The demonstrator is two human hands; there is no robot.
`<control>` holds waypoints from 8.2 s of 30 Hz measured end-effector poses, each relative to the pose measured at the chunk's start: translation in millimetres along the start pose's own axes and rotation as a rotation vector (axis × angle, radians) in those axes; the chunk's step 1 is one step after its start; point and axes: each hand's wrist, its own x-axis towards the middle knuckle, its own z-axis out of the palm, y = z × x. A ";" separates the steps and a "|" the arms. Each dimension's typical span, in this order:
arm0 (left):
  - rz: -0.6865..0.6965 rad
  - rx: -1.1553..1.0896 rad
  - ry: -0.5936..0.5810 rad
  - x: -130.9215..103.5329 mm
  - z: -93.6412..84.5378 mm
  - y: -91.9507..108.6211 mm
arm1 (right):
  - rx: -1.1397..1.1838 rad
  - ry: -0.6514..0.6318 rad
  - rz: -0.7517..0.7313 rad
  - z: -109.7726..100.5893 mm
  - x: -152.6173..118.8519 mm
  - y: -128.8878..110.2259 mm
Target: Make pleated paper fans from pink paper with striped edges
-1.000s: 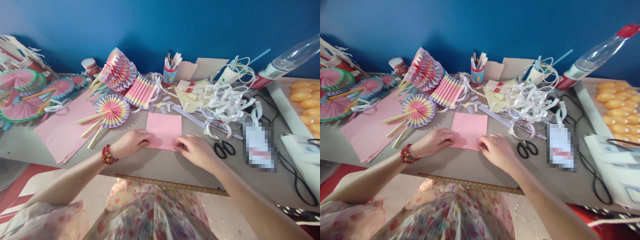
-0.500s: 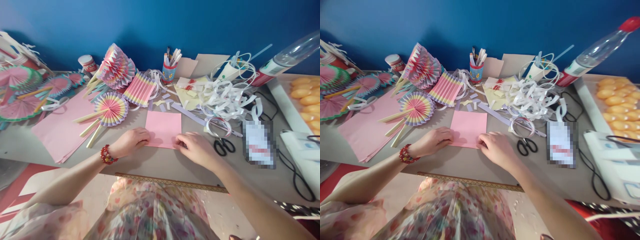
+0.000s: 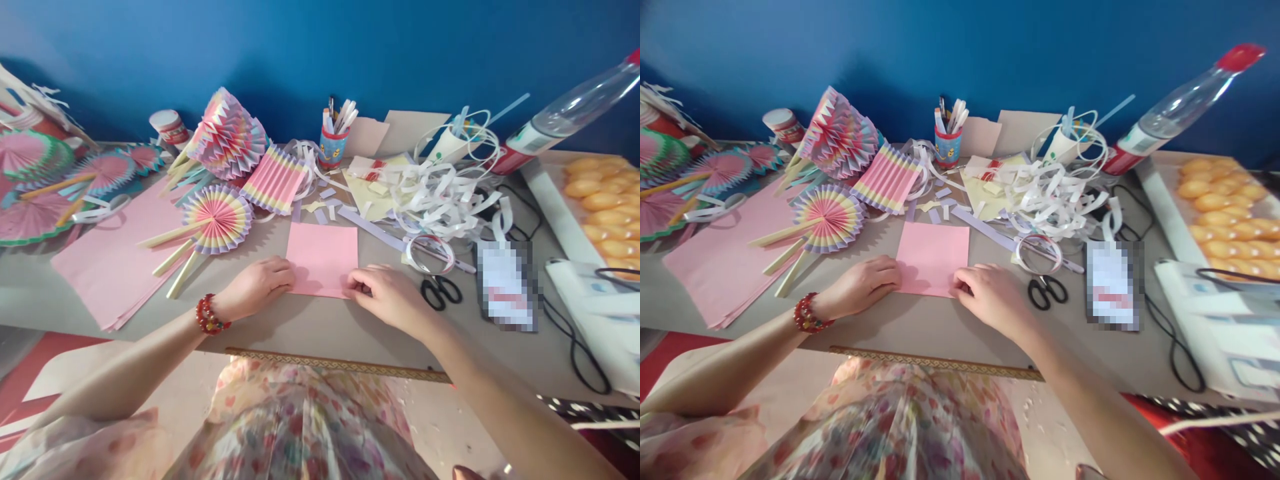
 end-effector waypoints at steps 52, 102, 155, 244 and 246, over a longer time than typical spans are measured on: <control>-0.002 -0.024 0.006 -1.6 1.2 -2.9 | 0.002 -0.005 -0.064 2.0 -2.3 12.2; 0.100 0.304 -0.186 -25.2 29.7 36.2 | -0.440 0.204 -0.335 33.4 -32.1 -13.6; -0.253 0.105 0.219 -23.1 13.8 24.0 | -0.070 0.286 -0.061 24.9 -32.3 -6.8; -0.021 0.138 0.219 -36.2 13.3 3.2 | 0.101 0.205 -0.059 24.0 -46.8 4.1; -0.040 0.125 0.217 -36.5 13.7 3.8 | 0.136 0.210 -0.042 24.7 -46.7 3.3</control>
